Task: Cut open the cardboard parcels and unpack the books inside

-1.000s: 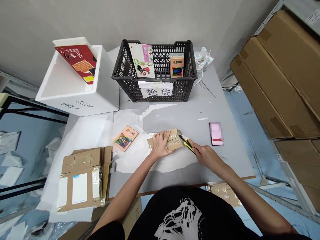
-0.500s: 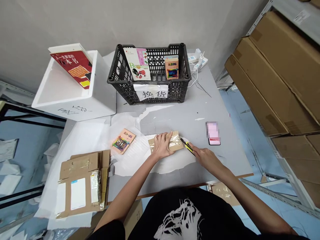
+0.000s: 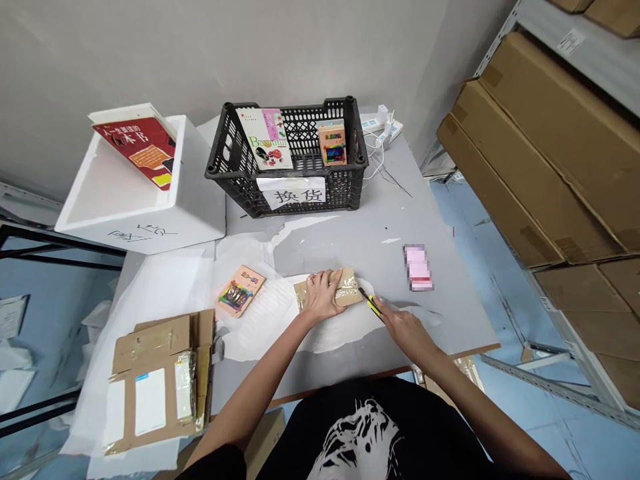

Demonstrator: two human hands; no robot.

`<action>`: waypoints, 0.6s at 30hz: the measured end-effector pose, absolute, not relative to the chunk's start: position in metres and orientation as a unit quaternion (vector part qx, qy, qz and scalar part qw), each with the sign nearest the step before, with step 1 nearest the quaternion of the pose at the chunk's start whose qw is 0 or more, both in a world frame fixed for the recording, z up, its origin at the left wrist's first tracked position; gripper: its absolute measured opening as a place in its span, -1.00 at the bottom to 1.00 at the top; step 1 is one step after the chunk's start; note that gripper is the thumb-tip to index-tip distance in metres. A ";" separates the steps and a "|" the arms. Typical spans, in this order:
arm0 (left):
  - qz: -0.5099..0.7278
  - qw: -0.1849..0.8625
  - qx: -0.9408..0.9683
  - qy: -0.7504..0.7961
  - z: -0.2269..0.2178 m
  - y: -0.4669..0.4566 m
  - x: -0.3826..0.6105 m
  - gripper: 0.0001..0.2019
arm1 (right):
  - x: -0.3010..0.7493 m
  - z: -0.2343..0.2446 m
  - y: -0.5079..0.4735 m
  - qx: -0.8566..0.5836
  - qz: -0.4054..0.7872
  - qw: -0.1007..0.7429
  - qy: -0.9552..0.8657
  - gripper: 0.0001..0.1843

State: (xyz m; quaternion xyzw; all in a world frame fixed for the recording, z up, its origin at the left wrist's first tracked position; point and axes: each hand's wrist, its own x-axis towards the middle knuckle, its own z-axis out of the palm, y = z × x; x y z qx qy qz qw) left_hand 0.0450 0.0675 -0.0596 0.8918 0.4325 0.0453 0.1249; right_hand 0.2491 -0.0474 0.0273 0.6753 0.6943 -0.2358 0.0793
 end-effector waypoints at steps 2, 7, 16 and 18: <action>0.045 0.126 0.892 0.432 -0.059 0.067 0.046 -0.07 | 0.248 0.027 -0.050 0.675 -0.237 0.078 0.694 -0.47; 0.022 0.113 0.887 0.447 -0.054 0.070 0.045 -0.09 | 0.260 0.037 -0.062 0.679 -0.276 0.075 0.676 -0.49; 0.013 0.046 0.823 0.566 -0.043 0.042 0.032 -0.07 | 0.249 -0.017 0.014 0.773 -0.208 0.032 0.598 -0.33; 0.013 0.054 0.815 0.576 -0.041 0.034 0.027 -0.12 | 0.238 -0.048 0.034 0.786 -0.214 0.027 0.579 -0.30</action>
